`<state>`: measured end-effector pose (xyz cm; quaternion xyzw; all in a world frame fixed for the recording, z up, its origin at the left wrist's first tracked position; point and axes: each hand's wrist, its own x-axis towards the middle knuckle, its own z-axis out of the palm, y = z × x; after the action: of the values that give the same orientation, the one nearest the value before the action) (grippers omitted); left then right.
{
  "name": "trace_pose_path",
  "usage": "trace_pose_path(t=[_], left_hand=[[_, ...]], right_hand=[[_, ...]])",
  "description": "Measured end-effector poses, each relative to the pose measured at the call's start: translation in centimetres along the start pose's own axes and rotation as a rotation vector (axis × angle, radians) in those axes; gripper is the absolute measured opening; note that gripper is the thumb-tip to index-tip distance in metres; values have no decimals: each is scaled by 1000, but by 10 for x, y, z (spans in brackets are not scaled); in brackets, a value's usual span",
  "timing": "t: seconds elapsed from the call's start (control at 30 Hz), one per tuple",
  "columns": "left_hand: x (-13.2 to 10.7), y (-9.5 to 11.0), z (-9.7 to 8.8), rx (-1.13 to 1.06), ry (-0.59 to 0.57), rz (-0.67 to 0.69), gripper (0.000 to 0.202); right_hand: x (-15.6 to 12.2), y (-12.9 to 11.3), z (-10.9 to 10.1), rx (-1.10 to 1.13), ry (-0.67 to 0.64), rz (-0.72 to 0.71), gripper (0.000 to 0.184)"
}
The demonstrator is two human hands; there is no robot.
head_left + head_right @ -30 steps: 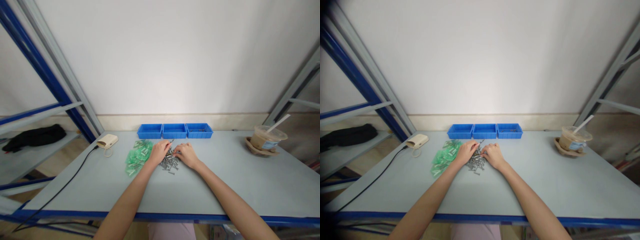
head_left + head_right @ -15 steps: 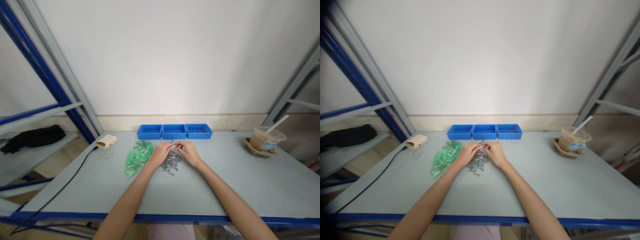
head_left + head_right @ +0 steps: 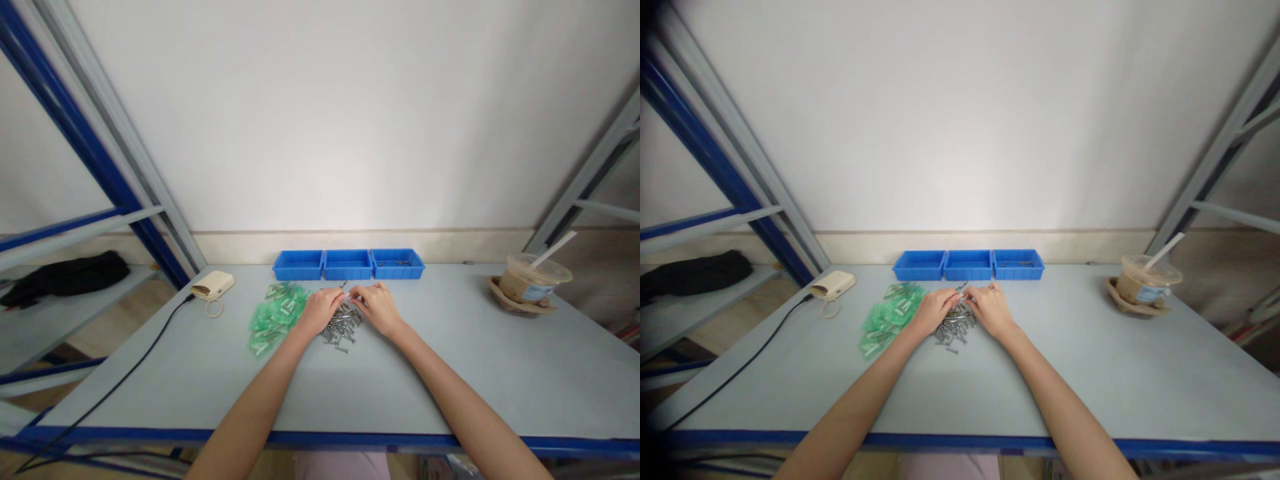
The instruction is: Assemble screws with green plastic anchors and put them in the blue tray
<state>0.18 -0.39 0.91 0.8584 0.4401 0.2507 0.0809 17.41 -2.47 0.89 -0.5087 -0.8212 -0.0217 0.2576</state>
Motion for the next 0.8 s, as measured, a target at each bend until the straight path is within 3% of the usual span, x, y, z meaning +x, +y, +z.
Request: trace_pose_path(t=[0.23, 0.43, 0.63, 0.8], left_hand=[[0, 2, -2, -24, -1, 14, 26], [-1, 1, -1, 16, -6, 33, 34], [0, 2, -1, -53, 16, 30, 25], [-1, 4, -4, -39, 20, 34, 35]], right_hand=[[0, 3, -3, -28, -14, 0, 25], [-1, 2, -4, 11, -2, -57, 20], [-1, 6, -5, 50, 5, -28, 25], [-2, 9, -3, 86, 22, -65, 21]])
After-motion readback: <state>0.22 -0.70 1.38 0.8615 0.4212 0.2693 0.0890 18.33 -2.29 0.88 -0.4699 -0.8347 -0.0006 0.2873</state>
